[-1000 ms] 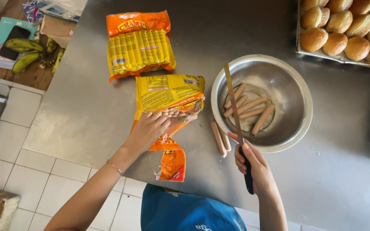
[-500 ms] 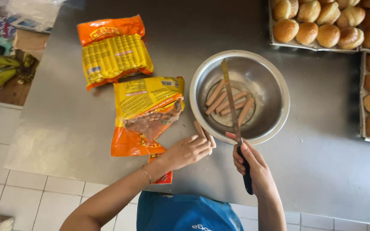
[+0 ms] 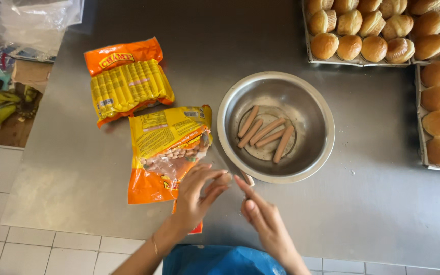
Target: The person opens plastic packages of sausages, places the sausages in a metal bowl, and then uses a knife to cut the casing off several individual sausages by hand.
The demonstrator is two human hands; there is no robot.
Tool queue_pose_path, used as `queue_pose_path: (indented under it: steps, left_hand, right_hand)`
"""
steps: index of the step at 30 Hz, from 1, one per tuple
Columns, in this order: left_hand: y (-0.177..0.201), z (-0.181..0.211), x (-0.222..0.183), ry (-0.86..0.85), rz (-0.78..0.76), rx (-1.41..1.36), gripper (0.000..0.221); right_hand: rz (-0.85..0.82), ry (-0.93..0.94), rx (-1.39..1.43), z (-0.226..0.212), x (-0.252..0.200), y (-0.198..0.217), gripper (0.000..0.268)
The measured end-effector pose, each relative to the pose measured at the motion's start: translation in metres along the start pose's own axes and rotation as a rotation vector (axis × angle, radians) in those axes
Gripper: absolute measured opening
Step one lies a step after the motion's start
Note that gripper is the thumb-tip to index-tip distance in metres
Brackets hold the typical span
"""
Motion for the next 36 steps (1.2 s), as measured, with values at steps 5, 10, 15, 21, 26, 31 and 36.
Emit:
queue_pose_path:
  steps: [5,10,15,21,26,31,36]
  left_hand:
    - [0.031,0.029,0.010,-0.023,0.131,0.121,0.016]
    - [0.039,0.032,0.010,-0.106,0.166,0.202,0.011]
    - [0.037,0.035,0.008,-0.125,0.205,0.216,0.016]
    - [0.039,0.043,0.018,-0.120,0.170,0.245,0.010]
    - [0.021,0.031,0.033,0.233,-0.145,-0.152,0.023]
    - [0.008,0.008,0.005,0.605,-0.138,-0.498,0.036]
    - [0.007,0.011,0.010,0.571,-0.060,-0.533,0.032]
  right_hand:
    - [0.075,0.173,-0.280,-0.035,-0.015,-0.017,0.053]
    - [0.087,0.236,-0.350,-0.049,-0.016,-0.023,0.049]
    - [0.115,0.262,-0.310,-0.049,-0.015,-0.020,0.043]
    - [0.202,0.280,-0.450,-0.047,-0.014,-0.011,0.042]
    - [0.380,0.340,-0.673,-0.047,-0.012,0.003,0.040]
    - [0.322,0.215,-0.357,-0.041,-0.007,0.037,0.044]
    - [-0.096,0.033,0.004,-0.025,-0.002,0.012,0.055]
Point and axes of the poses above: each hand's wrist, its own x-axis towards the middle knuckle, its own y-axis out of the back of the hand, z = x × y, the point moved 8 cm from there along x, towards the middle knuckle, and after that the axes turned 15 degrees about -y, right-handed, at the moved point
